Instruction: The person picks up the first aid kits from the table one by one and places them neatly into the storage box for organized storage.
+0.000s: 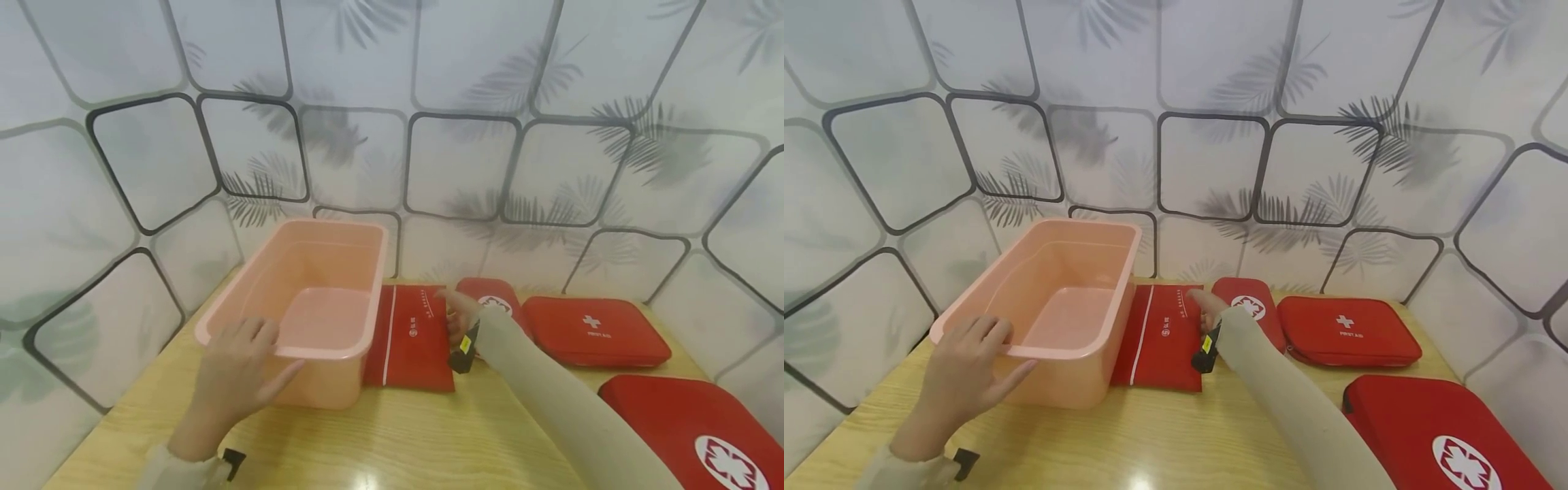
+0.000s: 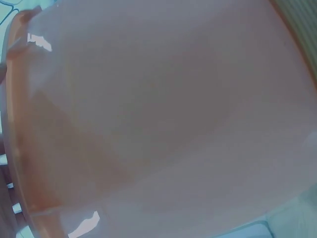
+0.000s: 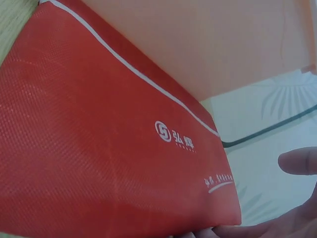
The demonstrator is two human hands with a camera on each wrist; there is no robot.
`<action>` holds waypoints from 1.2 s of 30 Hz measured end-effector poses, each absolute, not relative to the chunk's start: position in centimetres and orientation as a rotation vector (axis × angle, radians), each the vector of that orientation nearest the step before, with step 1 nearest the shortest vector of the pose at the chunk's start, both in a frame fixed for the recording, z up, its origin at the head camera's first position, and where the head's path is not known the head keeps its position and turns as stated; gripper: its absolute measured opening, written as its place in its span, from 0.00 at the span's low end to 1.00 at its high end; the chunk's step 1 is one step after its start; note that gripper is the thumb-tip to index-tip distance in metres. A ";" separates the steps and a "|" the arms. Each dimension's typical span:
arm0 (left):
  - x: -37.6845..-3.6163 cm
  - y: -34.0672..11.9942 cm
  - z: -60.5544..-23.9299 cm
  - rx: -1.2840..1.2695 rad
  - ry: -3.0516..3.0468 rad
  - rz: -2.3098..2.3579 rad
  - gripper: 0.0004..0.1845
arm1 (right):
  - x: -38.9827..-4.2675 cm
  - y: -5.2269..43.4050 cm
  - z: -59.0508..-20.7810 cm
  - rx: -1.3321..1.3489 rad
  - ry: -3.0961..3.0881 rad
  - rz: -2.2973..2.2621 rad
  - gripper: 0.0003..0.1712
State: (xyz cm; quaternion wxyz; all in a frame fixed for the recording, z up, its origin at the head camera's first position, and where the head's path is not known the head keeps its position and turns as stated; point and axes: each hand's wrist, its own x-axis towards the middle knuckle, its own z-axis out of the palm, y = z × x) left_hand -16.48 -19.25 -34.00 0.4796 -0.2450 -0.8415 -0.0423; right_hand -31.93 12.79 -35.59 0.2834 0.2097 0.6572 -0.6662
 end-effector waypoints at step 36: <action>-17.1 -15.5 -33.3 -0.635 -2.231 0.000 0.20 | -32.2 12.1 -37.0 0.659 1.630 -1.880 0.40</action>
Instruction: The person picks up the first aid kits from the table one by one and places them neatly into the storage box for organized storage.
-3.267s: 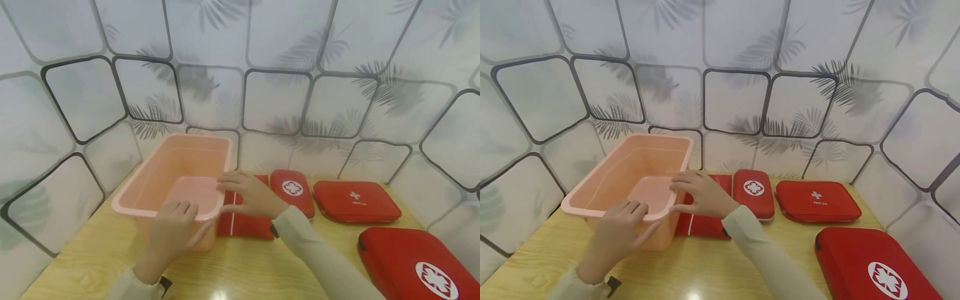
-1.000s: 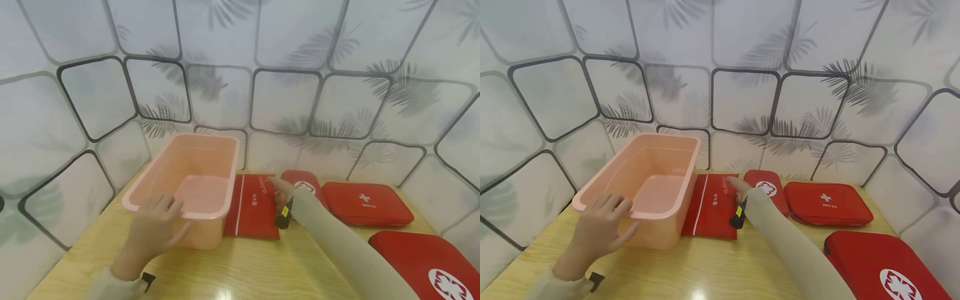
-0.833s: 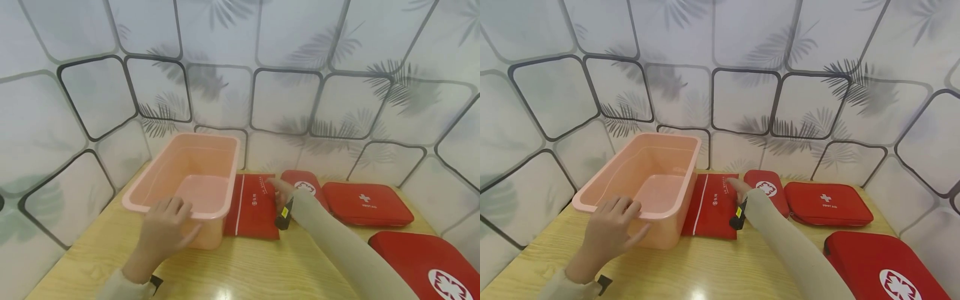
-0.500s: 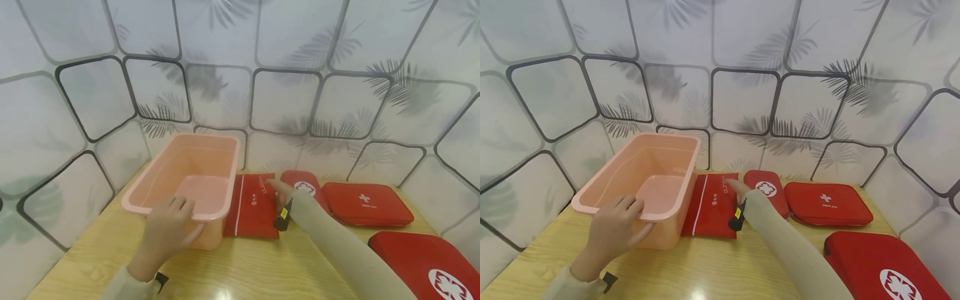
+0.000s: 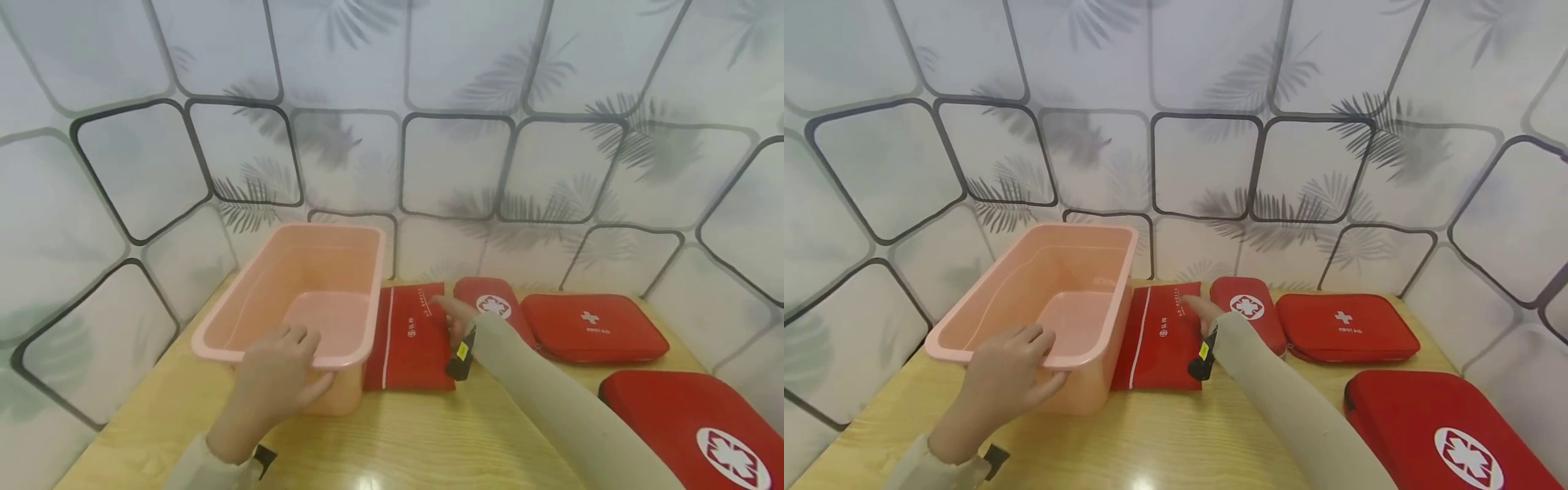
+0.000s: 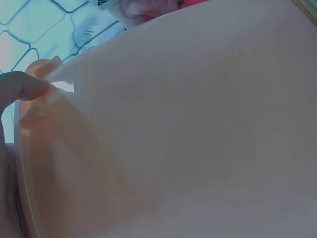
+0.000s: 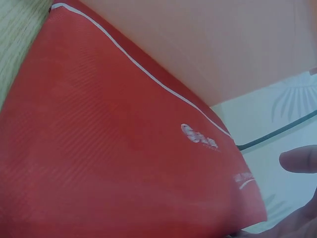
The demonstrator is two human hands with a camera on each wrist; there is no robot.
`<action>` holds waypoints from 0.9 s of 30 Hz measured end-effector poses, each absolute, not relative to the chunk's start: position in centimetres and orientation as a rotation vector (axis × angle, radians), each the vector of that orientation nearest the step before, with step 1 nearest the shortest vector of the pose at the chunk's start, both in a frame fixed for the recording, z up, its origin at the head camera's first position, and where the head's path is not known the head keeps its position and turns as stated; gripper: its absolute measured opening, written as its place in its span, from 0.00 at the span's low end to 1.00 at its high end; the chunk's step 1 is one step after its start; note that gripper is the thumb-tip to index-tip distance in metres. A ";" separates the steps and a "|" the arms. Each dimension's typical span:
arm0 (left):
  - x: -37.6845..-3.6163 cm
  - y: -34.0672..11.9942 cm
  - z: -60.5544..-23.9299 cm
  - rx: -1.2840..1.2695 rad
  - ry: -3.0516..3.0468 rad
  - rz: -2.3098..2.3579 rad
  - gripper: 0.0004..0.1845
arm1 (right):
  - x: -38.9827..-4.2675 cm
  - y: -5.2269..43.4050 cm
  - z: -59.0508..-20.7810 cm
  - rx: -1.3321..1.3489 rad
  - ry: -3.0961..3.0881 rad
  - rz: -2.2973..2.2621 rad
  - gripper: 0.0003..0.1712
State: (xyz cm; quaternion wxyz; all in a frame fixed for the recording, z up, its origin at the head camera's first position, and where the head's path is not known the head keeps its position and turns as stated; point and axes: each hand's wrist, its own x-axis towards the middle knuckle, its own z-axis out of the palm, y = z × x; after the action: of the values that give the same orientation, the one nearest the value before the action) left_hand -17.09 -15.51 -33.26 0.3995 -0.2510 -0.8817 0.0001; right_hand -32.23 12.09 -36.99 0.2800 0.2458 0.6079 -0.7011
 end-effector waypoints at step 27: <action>-15.6 -15.5 -33.9 -0.626 -2.198 -0.005 0.18 | -31.0 12.2 -40.5 0.480 1.958 -1.682 0.34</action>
State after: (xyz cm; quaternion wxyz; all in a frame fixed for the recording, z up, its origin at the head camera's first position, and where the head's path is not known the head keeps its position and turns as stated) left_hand -15.58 -15.52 -33.93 0.4151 -0.2491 -0.8750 -0.0020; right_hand -31.00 12.19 -40.47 0.2551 0.1767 0.7212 -0.6194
